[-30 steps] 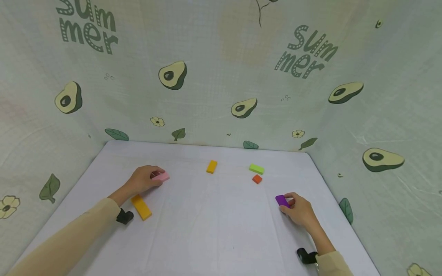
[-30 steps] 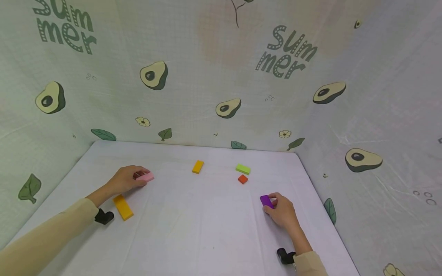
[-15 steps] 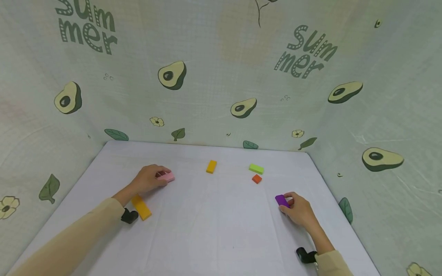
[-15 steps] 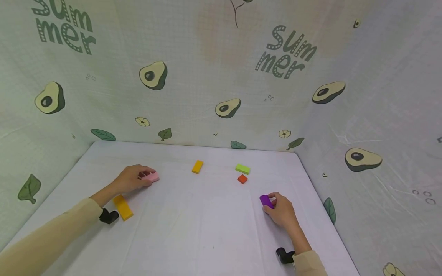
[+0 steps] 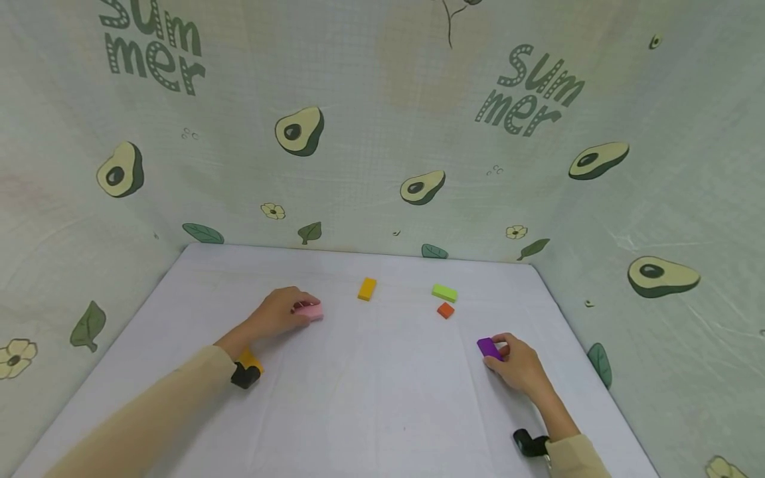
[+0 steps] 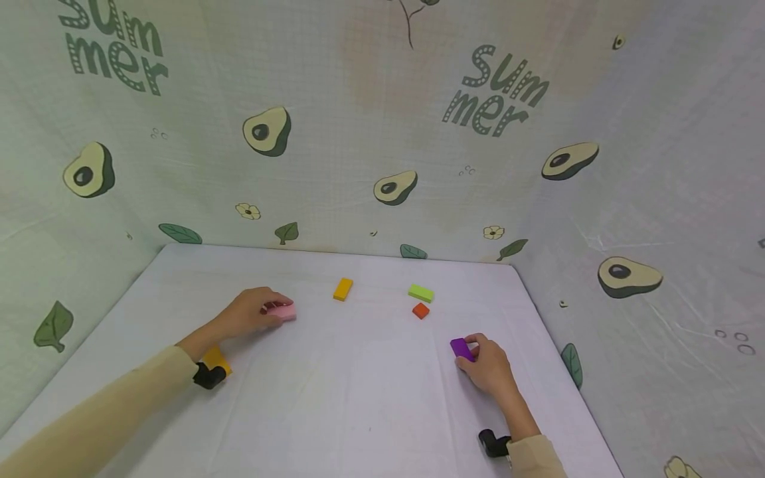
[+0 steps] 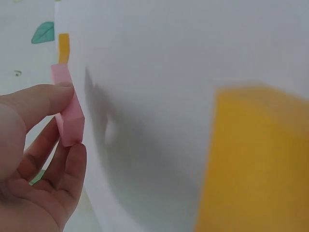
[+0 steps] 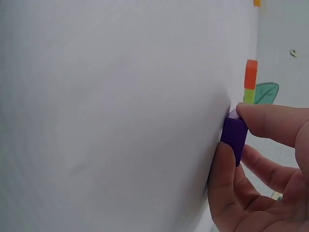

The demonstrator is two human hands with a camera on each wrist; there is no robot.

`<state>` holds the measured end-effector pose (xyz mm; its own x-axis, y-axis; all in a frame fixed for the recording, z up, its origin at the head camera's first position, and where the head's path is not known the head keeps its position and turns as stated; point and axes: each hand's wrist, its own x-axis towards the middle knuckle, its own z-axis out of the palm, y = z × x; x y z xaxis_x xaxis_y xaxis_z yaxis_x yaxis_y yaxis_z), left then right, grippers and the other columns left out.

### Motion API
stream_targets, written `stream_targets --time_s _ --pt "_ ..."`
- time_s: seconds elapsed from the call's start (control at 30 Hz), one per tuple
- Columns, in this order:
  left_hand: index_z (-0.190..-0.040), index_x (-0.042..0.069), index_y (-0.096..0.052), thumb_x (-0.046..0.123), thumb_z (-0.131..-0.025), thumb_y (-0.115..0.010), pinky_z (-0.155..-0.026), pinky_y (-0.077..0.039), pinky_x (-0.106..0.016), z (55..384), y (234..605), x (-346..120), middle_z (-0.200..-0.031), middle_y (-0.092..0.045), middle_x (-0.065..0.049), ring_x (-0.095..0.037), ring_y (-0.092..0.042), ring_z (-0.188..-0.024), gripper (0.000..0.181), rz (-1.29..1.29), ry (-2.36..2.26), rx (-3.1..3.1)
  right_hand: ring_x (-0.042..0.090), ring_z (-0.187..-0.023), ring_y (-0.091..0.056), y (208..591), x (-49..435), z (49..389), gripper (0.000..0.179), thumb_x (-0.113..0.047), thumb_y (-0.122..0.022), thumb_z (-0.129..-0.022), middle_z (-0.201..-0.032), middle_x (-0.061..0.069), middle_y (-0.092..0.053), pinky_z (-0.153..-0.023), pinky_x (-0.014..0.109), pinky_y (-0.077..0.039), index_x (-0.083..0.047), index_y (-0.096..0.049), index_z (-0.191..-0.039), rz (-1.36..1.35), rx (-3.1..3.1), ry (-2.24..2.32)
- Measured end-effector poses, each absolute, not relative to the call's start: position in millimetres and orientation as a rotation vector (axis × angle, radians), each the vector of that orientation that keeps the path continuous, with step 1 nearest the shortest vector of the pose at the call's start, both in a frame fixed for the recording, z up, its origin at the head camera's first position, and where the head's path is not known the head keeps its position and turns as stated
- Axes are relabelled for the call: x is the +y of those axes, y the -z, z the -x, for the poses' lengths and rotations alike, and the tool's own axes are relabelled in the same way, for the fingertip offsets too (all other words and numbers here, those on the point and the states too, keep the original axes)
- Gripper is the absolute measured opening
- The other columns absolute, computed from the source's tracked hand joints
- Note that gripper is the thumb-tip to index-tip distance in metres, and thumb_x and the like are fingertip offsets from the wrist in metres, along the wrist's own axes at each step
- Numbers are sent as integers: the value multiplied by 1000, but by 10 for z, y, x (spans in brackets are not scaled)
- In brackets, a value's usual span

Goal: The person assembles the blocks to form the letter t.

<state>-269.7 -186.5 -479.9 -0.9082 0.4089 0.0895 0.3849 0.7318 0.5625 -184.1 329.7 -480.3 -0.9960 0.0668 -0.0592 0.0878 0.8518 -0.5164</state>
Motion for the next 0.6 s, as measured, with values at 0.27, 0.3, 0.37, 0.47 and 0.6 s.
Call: stream_targets --time_s 0.27,0.3,0.37,0.47,0.6 --pt "-132 15 -75 8 -94 -81 -91 -52 -38 2698 4804 -1657 -117 -70 -3 -20 -59 -102 39 -711 -912 2845 28 -89 -64 4821 3276 1861 49 -18 -81 -94 -101 16 -70 -77 46 -58 4 -60 -133 -140 2975 832" --pt "-132 16 -75 8 -94 -81 -92 -53 -38 2697 4800 -1634 -118 -70 -2 -20 -60 -103 39 -711 -912 2841 28 -89 -64 4819 3273 1861 49 -17 -81 -94 -101 17 -70 -77 46 -58 5 -60 -133 -142 2974 833" --pt "-132 17 -75 7 -94 -81 -93 -53 -39 2693 4790 -1584 -118 -70 -2 -19 -60 -105 39 -706 -916 2833 29 -90 -64 4817 3271 1859 49 -17 -81 -94 -102 18 -70 -77 47 -59 5 -60 -133 -142 2974 831" --pt "-131 18 -75 7 -94 -80 -95 -53 -39 2688 4773 -1494 -119 -70 -1 -19 -60 -106 38 -706 -917 2826 30 -90 -65 4811 3271 1853 49 -17 -80 -94 -104 19 -70 -78 48 -59 5 -60 -133 -150 2973 827" --pt "-130 17 -76 7 -94 -80 -93 -53 -37 2679 4758 -1346 -117 -71 -1 -18 -60 -105 37 -754 -883 2833 29 -90 -65 4809 3275 1852 49 -17 -80 -94 -104 19 -70 -78 48 -59 5 -60 -133 -149 2979 815"
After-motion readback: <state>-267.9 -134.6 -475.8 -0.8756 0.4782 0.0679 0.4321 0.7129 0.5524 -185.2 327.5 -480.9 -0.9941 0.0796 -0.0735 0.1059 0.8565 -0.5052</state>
